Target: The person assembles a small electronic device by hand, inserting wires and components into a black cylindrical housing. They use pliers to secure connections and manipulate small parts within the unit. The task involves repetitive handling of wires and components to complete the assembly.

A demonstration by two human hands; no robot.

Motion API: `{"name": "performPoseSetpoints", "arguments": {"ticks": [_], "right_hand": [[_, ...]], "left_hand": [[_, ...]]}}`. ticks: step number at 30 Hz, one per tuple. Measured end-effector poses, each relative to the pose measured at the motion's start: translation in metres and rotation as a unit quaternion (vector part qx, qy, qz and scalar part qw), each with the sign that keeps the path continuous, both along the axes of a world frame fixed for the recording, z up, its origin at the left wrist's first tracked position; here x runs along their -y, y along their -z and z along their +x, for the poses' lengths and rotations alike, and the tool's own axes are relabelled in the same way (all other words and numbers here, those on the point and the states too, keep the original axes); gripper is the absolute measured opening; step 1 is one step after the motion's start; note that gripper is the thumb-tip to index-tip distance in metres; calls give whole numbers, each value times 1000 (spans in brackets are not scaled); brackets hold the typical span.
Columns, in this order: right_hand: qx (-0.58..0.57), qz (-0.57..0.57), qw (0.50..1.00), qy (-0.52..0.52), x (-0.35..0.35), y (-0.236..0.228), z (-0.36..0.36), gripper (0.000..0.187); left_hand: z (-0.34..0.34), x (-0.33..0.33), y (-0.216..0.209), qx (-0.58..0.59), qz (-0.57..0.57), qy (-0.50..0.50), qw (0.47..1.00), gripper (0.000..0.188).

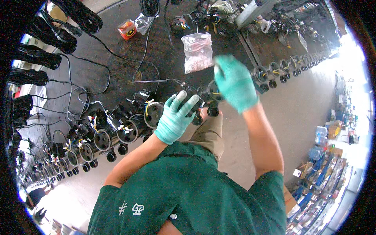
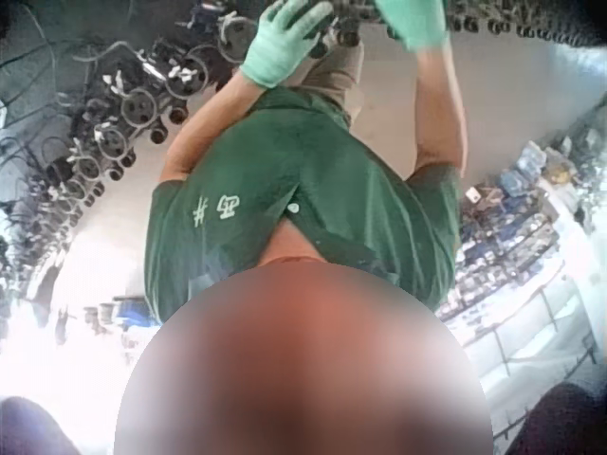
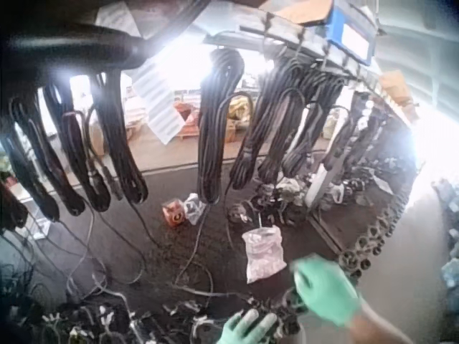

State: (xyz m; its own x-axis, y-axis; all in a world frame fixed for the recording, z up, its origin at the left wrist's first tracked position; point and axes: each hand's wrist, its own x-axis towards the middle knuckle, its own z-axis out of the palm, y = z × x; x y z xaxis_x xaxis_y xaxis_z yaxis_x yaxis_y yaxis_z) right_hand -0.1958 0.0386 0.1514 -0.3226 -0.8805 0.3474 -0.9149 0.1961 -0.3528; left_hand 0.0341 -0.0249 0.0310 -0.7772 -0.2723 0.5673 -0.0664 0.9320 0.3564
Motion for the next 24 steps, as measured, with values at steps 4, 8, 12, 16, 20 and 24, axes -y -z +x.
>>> {"name": "performPoseSetpoints", "arguments": {"ticks": [4, 8, 12, 16, 20, 24], "right_hand": [[-111, 73, 986, -98, 119, 54, -102, 32], [-181, 377, 897, -140, 199, 126, -141, 28], [-94, 443, 880, -144, 185, 211, -172, 25], [-127, 557, 819, -54, 193, 166, -97, 45], [-113, 567, 814, -56, 187, 170, -96, 42], [-91, 550, 823, -108, 186, 178, -108, 38]], "left_hand": [[0, 1, 3, 5, 3, 22, 1000, 38], [0, 0, 5, -1, 19, 16, 1000, 46], [1, 0, 2, 15, 28, 24, 999, 46], [2, 1, 3, 28, 47, 11, 998, 47], [1, -2, 4, 30, 60, 17, 998, 51], [2, -2, 4, 39, 38, 18, 998, 51]]}}
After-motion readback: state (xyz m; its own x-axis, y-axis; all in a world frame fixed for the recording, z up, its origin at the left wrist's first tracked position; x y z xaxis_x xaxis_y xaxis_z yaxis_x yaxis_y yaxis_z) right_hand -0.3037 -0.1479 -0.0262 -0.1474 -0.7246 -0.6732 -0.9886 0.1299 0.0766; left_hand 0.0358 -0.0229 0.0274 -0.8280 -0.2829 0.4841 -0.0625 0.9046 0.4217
